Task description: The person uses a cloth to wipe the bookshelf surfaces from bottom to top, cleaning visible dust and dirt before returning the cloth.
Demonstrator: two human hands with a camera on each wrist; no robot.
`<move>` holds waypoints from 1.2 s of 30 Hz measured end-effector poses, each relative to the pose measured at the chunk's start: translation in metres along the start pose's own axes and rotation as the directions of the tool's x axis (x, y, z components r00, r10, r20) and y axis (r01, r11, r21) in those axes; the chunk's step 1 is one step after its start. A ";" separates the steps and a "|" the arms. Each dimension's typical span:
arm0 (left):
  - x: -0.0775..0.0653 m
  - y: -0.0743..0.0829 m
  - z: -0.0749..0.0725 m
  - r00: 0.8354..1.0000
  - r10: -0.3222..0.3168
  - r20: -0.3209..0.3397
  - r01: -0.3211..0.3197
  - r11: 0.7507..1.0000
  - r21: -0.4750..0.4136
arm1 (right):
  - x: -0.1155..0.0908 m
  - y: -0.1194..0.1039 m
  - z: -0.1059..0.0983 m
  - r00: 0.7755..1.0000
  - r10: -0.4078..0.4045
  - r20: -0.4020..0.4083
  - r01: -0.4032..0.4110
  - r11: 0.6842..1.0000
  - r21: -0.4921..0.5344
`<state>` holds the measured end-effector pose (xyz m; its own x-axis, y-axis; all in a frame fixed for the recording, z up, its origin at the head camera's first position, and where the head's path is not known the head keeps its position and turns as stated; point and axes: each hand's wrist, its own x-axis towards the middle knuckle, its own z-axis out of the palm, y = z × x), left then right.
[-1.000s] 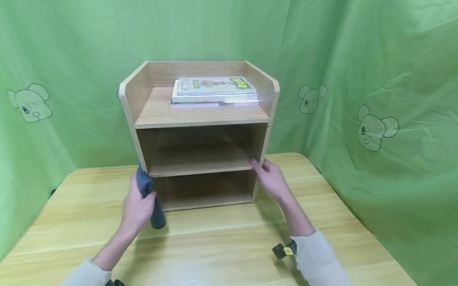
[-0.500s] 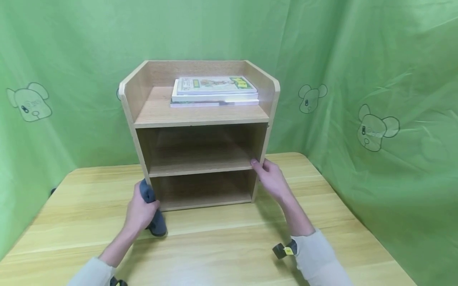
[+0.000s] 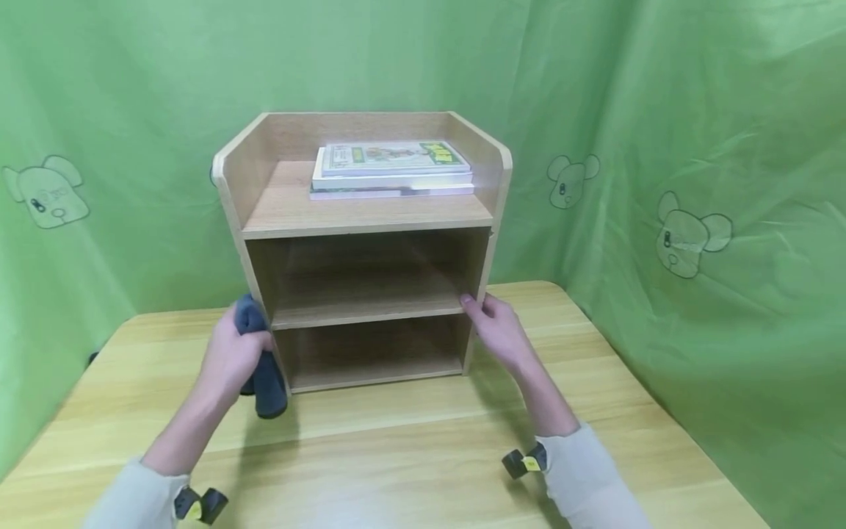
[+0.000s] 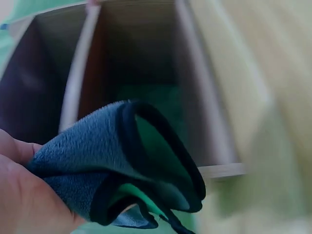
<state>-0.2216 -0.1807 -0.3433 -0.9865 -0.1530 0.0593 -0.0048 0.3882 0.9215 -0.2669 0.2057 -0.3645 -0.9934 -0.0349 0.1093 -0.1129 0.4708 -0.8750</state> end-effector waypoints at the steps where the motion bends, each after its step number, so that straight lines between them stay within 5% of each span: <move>1: 0.000 0.009 -0.004 1.000 0.015 -0.015 -0.015 1.000 -0.020 | 0.000 0.000 0.000 1.000 0.003 0.003 -0.003 1.000 0.001; 5: -0.001 0.045 -0.018 0.991 0.077 -0.113 -0.088 0.991 -0.101 | 0.000 -0.002 0.002 1.000 0.012 0.006 -0.012 1.000 -0.002; 8: -0.002 0.072 -0.025 0.968 0.126 -0.216 -0.163 0.974 -0.160 | 0.000 -0.002 0.002 1.000 0.013 0.006 -0.013 1.000 -0.002; 11: -0.001 0.098 -0.028 0.929 0.186 -0.321 -0.273 0.928 -0.252 | 0.000 -0.001 0.001 1.000 0.016 0.007 -0.016 1.000 -0.001; 17: 0.005 0.131 -0.031 0.862 0.261 -0.434 -0.450 0.789 -0.419 | 0.000 -0.001 0.001 1.000 0.018 0.005 -0.018 1.000 -0.003; 21: 0.009 0.145 -0.032 0.817 0.312 -0.484 -0.525 0.749 -0.404 | 0.000 -0.001 0.001 1.000 0.018 0.002 -0.018 1.000 0.000; 25: 0.010 0.151 -0.034 0.807 0.327 -0.492 -0.533 0.762 -0.368 | 0.001 -0.002 0.000 1.000 0.011 0.001 -0.011 1.000 0.000; 36: 0.010 0.117 -0.028 0.855 0.291 -0.429 -0.416 0.879 -0.233 | 0.001 0.000 0.000 1.000 0.007 0.006 -0.007 1.000 -0.001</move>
<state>-0.2277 -0.1621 -0.2245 -0.7748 -0.4073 0.4835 0.4445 0.1929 0.8748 -0.2675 0.2056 -0.3645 -0.9943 -0.0365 0.1004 -0.1057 0.4717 -0.8754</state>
